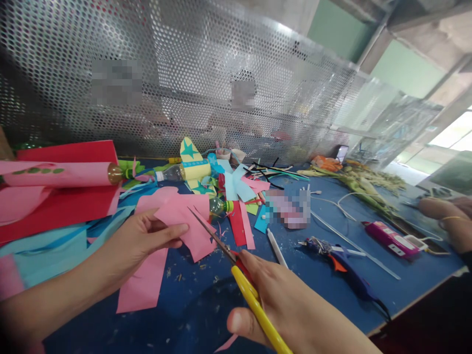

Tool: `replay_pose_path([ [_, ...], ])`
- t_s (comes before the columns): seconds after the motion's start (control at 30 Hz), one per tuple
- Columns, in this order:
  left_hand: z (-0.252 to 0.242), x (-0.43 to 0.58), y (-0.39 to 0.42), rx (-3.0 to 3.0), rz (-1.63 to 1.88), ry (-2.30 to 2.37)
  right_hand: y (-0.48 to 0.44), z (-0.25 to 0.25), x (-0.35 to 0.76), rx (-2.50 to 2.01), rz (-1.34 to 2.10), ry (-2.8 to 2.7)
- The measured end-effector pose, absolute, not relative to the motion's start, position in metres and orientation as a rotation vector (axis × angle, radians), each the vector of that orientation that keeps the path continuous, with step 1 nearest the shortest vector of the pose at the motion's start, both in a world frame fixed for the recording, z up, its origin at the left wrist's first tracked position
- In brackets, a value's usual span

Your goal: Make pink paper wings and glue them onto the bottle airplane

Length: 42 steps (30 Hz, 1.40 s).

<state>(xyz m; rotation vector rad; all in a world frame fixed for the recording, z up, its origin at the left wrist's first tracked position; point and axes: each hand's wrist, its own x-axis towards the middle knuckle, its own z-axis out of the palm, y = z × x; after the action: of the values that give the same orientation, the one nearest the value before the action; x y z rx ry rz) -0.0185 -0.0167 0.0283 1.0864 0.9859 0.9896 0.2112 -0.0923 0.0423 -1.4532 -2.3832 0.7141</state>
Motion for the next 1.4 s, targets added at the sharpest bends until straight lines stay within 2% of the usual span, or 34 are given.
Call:
replay_pose_path([
  [0.2,0.028,-0.019,-0.016,1.099,0.991,1.008,-0.091,0.04,0.211,-1.485,0.809,-2.316],
  [0.93,0.029,-0.019,-0.016,1.118,0.972,1.052,-0.093,0.032,0.211,-1.519,0.763,-2.239],
  [1.13,0.028,-0.019,-0.015,1.12,0.972,1.057,-0.091,0.023,0.213,-1.546,0.903,-2.216],
  [1.4,0.033,-0.019,-0.015,1.164,0.997,1.075,-0.095,0.032,0.206,-1.428,0.719,-2.278],
])
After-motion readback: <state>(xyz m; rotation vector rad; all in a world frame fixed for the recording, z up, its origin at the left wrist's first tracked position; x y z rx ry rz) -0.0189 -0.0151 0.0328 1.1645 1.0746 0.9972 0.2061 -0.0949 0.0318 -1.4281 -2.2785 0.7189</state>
